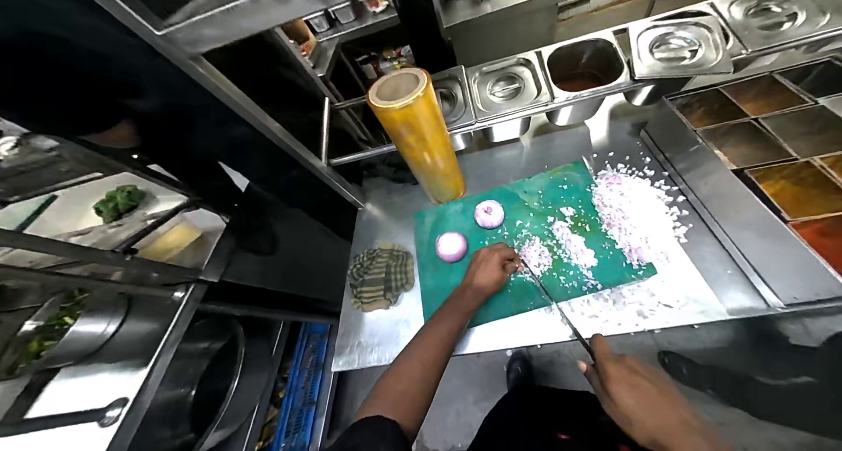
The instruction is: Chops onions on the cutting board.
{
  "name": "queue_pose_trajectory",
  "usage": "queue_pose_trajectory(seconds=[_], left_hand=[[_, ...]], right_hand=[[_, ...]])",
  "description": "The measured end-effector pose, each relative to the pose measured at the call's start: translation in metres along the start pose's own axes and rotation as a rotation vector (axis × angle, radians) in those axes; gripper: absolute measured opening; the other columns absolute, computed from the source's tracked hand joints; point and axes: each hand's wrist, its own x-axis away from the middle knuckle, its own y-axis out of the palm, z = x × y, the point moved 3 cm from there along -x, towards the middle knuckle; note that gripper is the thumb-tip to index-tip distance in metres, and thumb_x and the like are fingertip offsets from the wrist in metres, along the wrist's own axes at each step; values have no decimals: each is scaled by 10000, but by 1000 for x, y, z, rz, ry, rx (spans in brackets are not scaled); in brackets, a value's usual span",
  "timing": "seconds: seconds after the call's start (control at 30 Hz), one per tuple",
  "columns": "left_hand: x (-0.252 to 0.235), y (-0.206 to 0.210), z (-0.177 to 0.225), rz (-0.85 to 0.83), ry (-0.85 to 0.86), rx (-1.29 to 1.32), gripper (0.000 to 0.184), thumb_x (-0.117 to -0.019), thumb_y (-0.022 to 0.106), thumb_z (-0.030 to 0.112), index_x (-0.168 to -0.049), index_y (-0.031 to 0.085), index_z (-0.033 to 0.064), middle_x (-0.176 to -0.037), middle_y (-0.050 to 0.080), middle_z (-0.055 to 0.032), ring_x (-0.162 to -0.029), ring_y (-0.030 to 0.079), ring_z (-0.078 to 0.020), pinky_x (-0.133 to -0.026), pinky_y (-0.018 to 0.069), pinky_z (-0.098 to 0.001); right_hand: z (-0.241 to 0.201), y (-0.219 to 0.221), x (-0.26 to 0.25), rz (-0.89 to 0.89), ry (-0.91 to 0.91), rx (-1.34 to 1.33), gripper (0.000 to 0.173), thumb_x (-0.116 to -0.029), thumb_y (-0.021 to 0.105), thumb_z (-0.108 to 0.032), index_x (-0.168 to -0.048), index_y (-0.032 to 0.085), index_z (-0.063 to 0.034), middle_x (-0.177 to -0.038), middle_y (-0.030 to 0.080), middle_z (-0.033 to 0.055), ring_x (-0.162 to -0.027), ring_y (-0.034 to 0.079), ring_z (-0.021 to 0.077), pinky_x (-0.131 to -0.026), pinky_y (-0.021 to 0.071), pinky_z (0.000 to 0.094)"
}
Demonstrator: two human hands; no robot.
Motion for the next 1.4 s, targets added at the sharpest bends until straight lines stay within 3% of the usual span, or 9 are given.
queue_pose_trajectory(seconds=[0.17,0.3,0.47,0.73,0.8,0.93,1.03,1.2,1.4], left_hand=[[-1,0,0,16,26,-8,121,-966,689,135,-952,774,50,-1024,747,-101,-960,727,-239,-891,595,-447],[1,0,-3,53,47,-16,114,-953,700,127,-921,773,45,-983,744,-101,-921,728,-237,-854,604,-442],[2,3,-4,91,69,-6,108,-947,711,123,-898,768,45,-958,737,-98,-908,727,-227,-842,608,-420],[8,7,-9,163,117,-14,109,-951,712,121,-897,776,51,-962,741,-88,-903,727,-196,-839,615,-382],[10,4,-6,118,62,-4,118,-966,681,112,-944,780,53,-1002,748,-92,-937,730,-194,-874,608,-380],[6,-18,-2,-70,-317,219,239,-945,735,142,-1177,722,83,-1175,724,-72,-955,719,-162,-884,606,-367],[5,-22,-5,-37,-400,205,236,-890,806,157,-1105,735,88,-1094,727,-68,-899,711,-165,-847,607,-384],[4,-14,6,-118,-360,27,134,-951,716,176,-1031,773,84,-1070,735,-85,-980,706,-202,-935,573,-415],[-3,-15,7,-183,-336,2,122,-971,694,175,-1016,772,94,-1061,736,-83,-961,709,-205,-920,573,-424]], right_hand=[[3,17,-24,-39,15,-16,523,-1085,387,-470,-1445,399,-91,-1008,694,207,-977,710,422,-824,561,597],[-2,-4,1,-14,1,13,496,-1082,376,-500,-1350,455,-89,-921,680,183,-909,712,411,-772,566,574],[4,20,-23,-37,14,-7,524,-1083,386,-477,-1437,401,-91,-1003,693,201,-973,713,417,-820,566,591],[5,23,-20,-26,17,-25,512,-1076,408,-469,-1428,425,-98,-980,701,200,-956,716,420,-814,566,595],[5,23,-26,-29,16,-40,512,-1076,400,-478,-1432,412,-109,-985,701,193,-957,717,414,-814,567,590],[6,2,-8,40,3,-58,477,-1076,388,-496,-1351,465,-113,-919,689,177,-904,715,407,-770,565,577],[8,0,-2,81,-2,-20,465,-1075,391,-488,-1320,488,-105,-902,691,178,-892,718,414,-752,566,576],[6,3,3,132,-13,49,481,-1075,398,-474,-1328,510,-80,-884,702,197,-860,726,423,-725,569,582],[-1,11,-24,-9,30,38,489,-1091,361,-456,-1424,418,-102,-1018,702,203,-979,718,424,-815,571,589]])
